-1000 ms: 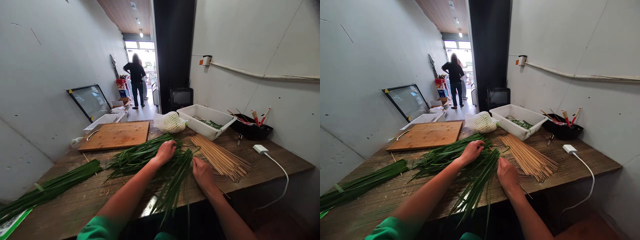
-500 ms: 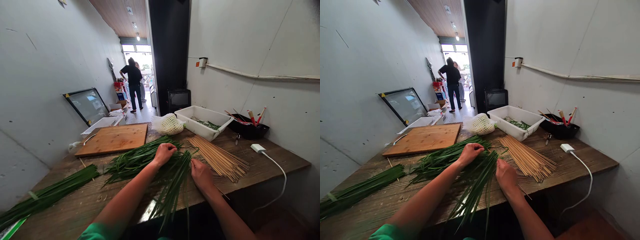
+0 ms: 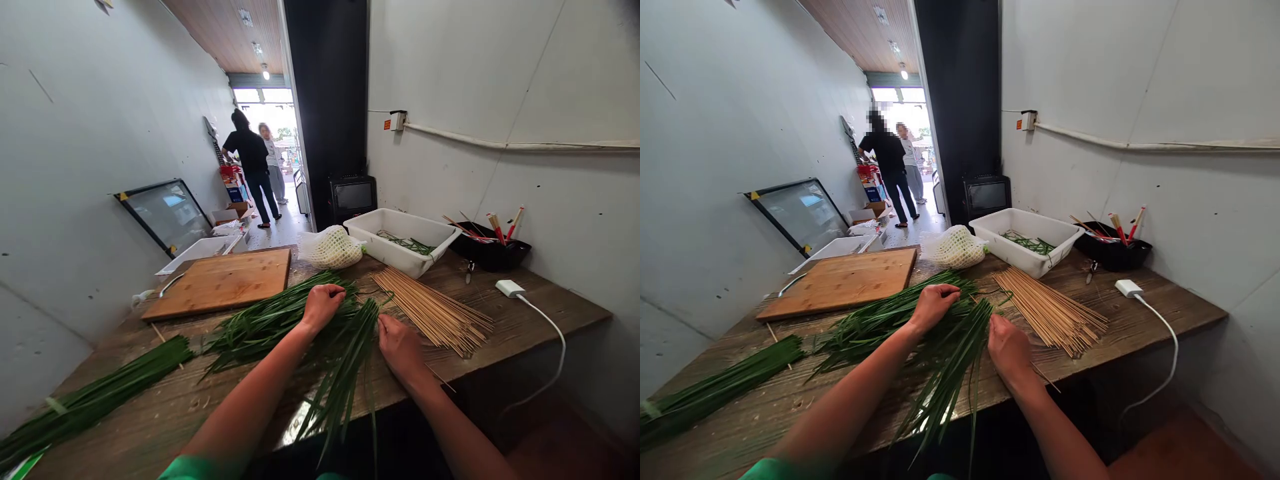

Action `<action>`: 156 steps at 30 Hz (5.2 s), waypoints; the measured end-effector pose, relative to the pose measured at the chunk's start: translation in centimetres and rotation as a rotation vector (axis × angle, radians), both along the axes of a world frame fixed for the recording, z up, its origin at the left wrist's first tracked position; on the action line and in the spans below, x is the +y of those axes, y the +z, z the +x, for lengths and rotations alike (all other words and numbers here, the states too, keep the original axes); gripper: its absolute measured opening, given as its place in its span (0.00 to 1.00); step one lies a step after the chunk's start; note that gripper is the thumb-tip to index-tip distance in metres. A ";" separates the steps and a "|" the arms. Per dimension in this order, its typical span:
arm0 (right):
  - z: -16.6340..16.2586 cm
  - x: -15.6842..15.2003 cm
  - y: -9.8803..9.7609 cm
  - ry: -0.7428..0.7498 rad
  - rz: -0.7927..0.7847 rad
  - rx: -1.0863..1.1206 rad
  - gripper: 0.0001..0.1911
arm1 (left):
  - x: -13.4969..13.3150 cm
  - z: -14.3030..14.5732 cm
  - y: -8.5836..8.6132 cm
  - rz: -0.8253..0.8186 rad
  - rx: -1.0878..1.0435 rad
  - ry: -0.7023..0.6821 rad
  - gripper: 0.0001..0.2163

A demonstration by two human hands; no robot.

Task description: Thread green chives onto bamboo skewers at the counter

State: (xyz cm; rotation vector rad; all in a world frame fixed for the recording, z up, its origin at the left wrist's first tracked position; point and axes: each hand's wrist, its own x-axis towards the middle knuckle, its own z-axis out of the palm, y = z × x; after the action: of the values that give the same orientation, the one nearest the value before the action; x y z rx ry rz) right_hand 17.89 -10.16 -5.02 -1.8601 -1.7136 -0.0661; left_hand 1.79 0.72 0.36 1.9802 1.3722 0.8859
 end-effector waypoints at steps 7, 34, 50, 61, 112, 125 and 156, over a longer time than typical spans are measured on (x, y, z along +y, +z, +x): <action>-0.2 -0.3 0.5 -0.005 -0.005 0.021 0.15 | -0.5 0.3 0.1 -0.072 -0.093 -0.089 0.11; -0.1 0.0 0.2 0.021 0.001 0.012 0.15 | -1.1 0.6 0.3 0.002 0.047 -0.066 0.12; 0.1 0.1 0.0 0.068 0.026 0.042 0.16 | -1.1 0.8 0.3 -0.011 0.048 -0.054 0.12; 0.0 -0.1 0.5 0.045 -0.010 0.020 0.16 | -1.0 0.7 0.1 0.018 0.036 -0.085 0.12; 0.1 0.0 0.1 -0.006 0.001 -0.011 0.15 | 0.1 -1.5 0.8 0.154 0.569 -0.124 0.07; 0.1 0.0 0.0 -0.002 0.025 0.004 0.16 | -0.5 0.1 1.2 -0.426 -0.328 -0.163 0.16; 0.0 0.0 0.0 0.002 0.032 0.003 0.15 | -0.6 0.7 -0.5 -0.111 -0.169 -0.105 0.10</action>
State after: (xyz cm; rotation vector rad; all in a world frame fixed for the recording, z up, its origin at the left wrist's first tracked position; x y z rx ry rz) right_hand 17.92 -10.17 -5.04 -1.8343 -1.7028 -0.0898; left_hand 2.46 0.12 -0.17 1.8315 1.1853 0.8874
